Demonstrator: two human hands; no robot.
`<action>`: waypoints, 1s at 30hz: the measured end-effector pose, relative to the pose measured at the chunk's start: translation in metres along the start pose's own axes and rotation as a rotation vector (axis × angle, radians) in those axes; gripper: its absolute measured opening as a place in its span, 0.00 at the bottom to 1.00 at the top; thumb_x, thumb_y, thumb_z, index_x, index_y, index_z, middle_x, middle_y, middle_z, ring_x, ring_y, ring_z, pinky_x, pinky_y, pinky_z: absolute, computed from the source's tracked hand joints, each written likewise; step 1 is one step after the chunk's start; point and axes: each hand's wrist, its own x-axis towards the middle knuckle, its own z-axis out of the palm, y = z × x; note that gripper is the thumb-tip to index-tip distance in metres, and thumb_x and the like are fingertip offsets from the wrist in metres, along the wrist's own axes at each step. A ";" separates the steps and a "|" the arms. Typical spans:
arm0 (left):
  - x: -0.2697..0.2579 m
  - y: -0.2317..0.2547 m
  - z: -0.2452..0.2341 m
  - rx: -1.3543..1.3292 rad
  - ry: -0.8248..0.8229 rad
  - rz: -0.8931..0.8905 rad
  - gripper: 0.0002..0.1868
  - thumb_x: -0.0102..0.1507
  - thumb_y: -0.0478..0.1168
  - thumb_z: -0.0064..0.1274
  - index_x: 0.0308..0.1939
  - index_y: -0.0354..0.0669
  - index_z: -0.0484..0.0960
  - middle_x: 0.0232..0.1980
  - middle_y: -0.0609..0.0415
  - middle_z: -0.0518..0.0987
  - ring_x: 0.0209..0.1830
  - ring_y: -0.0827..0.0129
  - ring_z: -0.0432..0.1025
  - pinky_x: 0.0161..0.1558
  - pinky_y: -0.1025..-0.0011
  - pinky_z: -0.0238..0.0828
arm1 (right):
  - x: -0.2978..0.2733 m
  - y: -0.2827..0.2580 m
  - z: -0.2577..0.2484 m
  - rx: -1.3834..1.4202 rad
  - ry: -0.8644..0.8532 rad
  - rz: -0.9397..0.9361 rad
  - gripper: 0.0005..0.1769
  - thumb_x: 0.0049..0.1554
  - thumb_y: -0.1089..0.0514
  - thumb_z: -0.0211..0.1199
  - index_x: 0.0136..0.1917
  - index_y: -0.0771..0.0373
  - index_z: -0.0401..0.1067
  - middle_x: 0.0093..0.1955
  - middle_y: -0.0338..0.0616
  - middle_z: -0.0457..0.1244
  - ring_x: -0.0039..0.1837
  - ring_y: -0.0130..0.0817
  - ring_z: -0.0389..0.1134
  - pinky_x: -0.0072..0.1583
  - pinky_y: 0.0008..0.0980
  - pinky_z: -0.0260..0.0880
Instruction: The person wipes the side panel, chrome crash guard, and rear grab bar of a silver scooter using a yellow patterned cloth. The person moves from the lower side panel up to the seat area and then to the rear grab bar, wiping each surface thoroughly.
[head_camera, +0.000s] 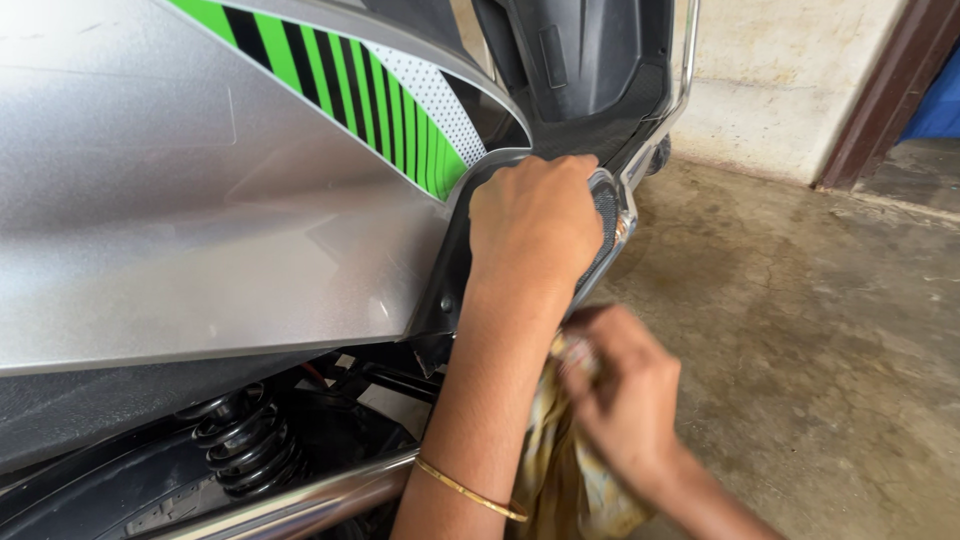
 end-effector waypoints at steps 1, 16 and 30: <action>0.000 -0.001 0.001 -0.002 0.007 0.003 0.20 0.59 0.41 0.55 0.55 0.59 0.84 0.45 0.49 0.85 0.48 0.54 0.79 0.48 0.57 0.75 | 0.006 0.006 0.002 0.020 0.006 0.029 0.14 0.44 0.71 0.66 0.46 0.68 0.75 0.45 0.47 0.69 0.43 0.40 0.72 0.45 0.34 0.72; 0.001 -0.001 -0.006 0.015 -0.048 -0.002 0.09 0.61 0.39 0.52 0.43 0.53 0.86 0.42 0.50 0.85 0.47 0.55 0.79 0.46 0.58 0.76 | 0.016 0.008 0.011 0.028 0.084 0.285 0.11 0.47 0.71 0.67 0.46 0.70 0.75 0.41 0.48 0.69 0.41 0.34 0.70 0.47 0.32 0.70; 0.000 0.000 -0.001 0.040 -0.036 0.018 0.08 0.61 0.40 0.53 0.42 0.49 0.86 0.39 0.48 0.85 0.45 0.55 0.80 0.45 0.58 0.76 | -0.017 -0.017 0.005 0.153 0.031 -0.032 0.09 0.43 0.72 0.65 0.41 0.69 0.75 0.43 0.45 0.68 0.45 0.36 0.73 0.48 0.27 0.72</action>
